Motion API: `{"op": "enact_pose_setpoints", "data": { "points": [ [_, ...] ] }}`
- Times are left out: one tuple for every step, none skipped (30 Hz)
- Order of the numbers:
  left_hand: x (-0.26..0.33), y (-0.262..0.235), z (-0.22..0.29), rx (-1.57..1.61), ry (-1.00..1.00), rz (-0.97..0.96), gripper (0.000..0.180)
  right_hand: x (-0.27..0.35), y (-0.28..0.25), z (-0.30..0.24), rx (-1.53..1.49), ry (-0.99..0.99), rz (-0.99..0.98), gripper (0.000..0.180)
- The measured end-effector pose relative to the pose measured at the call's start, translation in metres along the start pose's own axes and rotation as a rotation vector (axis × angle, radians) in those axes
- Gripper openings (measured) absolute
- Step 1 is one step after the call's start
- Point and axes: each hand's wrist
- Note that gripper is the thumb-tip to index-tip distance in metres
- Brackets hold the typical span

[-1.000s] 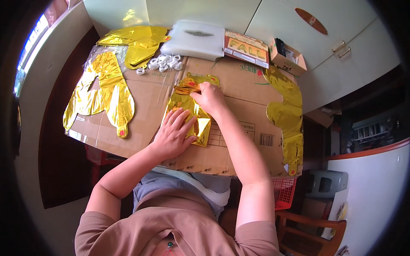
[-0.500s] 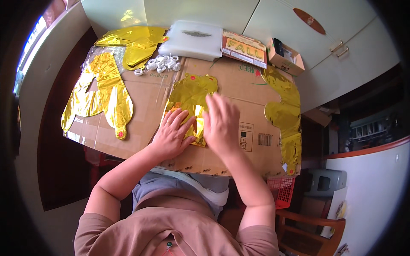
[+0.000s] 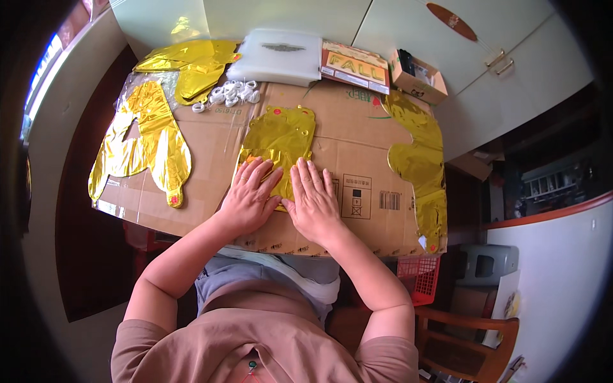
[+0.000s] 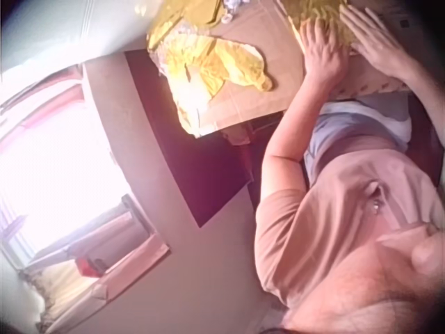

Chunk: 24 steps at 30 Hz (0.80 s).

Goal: Folding and organizing gold-colored foil balloons on a cardboard-covered workbench.

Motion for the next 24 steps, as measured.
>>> {"op": "enact_pose_setpoints", "data": {
  "points": [
    [0.0,0.0,0.0,-0.005,-0.003,-0.003,0.058,0.0,0.0,0.001,-0.005,0.0,-0.008,0.072],
    [0.0,0.0,0.001,-0.002,-0.001,-0.004,0.058,-0.001,0.0,0.003,-0.01,0.0,-0.015,0.072],
    [0.0,-0.001,0.001,-0.002,-0.002,-0.004,0.059,-0.001,-0.001,0.004,-0.015,-0.012,0.01,0.071],
    [0.0,-0.001,0.001,-0.001,-0.003,-0.003,0.059,-0.001,-0.002,0.006,-0.021,-0.025,0.035,0.069],
    [0.0,-0.001,0.001,-0.003,0.002,0.0,0.059,-0.001,-0.004,0.008,-0.026,-0.037,0.061,0.067],
    [0.0,-0.001,0.001,-0.005,0.003,0.002,0.059,-0.001,-0.008,0.01,-0.141,0.002,0.119,0.064],
    [0.0,0.0,0.001,-0.007,0.003,0.005,0.059,-0.002,-0.012,0.012,-0.256,0.042,0.176,0.06],
    [0.001,-0.001,0.001,-0.009,-0.006,-0.006,0.059,-0.002,-0.015,0.015,-0.372,0.082,0.233,0.057],
    [0.001,-0.002,0.002,-0.008,-0.012,-0.017,0.06,-0.004,-0.017,0.019,-0.292,0.062,0.401,0.041],
    [0.0,-0.003,0.002,-0.007,-0.019,-0.029,0.06,-0.004,-0.021,0.022,-0.437,0.226,0.321,0.035],
    [0.001,-0.004,0.002,-0.008,-0.028,-0.031,0.06,-0.006,-0.026,0.024,-0.581,0.389,0.236,0.03],
    [0.0,-0.005,0.003,-0.004,-0.029,-0.034,0.061,-0.011,-0.024,0.028,-0.629,0.347,0.317,0.024],
    [0.0,-0.005,0.004,-0.001,-0.032,-0.038,0.061,-0.014,-0.025,0.031,-0.749,0.437,0.205,0.023],
    [0.0,-0.005,0.004,0.004,-0.032,-0.037,0.062,-0.019,-0.027,0.035,-0.869,0.525,0.089,0.023],
    [-0.001,-0.005,0.003,0.01,-0.031,-0.034,0.062,-0.025,-0.032,0.035,-0.984,0.611,-0.027,0.022],
    [-0.002,-0.005,0.003,0.015,-0.03,-0.031,0.062,-0.03,-0.03,0.038,-1.036,0.616,-0.069,0.021],
    [-0.002,-0.005,0.003,0.026,-0.025,-0.027,0.062,-0.034,-0.033,0.038,-1.052,0.638,-0.111,0.02],
    [-0.002,-0.004,0.004,0.032,-0.027,-0.025,0.062,-0.039,-0.036,0.037,-1.07,0.653,-0.161,0.019],
    [-0.001,-0.004,0.003,0.038,-0.029,-0.023,0.062,-0.044,-0.037,0.037,-1.088,0.669,-0.21,0.019],
    [-0.001,-0.004,0.003,0.034,-0.029,-0.021,0.062,-0.048,-0.038,0.038,-1.1,0.672,-0.218,0.018],
    [-0.001,-0.003,0.003,0.031,-0.027,-0.019,0.063,-0.051,-0.038,0.039,-1.111,0.675,-0.224,0.018],
    [0.0,-0.003,0.002,0.029,-0.026,-0.016,0.063,-0.055,-0.038,0.04,-1.122,0.679,-0.23,0.017],
    [0.0,-0.003,0.002,0.028,-0.025,-0.013,0.063,-0.058,-0.037,0.042,-1.119,0.679,-0.251,0.017],
    [0.001,-0.003,0.001,0.028,-0.024,-0.011,0.063,-0.06,-0.035,0.045,-1.116,0.681,-0.271,0.017]
  ]
}}
Point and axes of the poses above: each hand's wrist, its own x-axis away from the middle knuckle, its own y-axis out of the palm, z = x × y, and after that the axes turned 1 degree about -x, right-handed
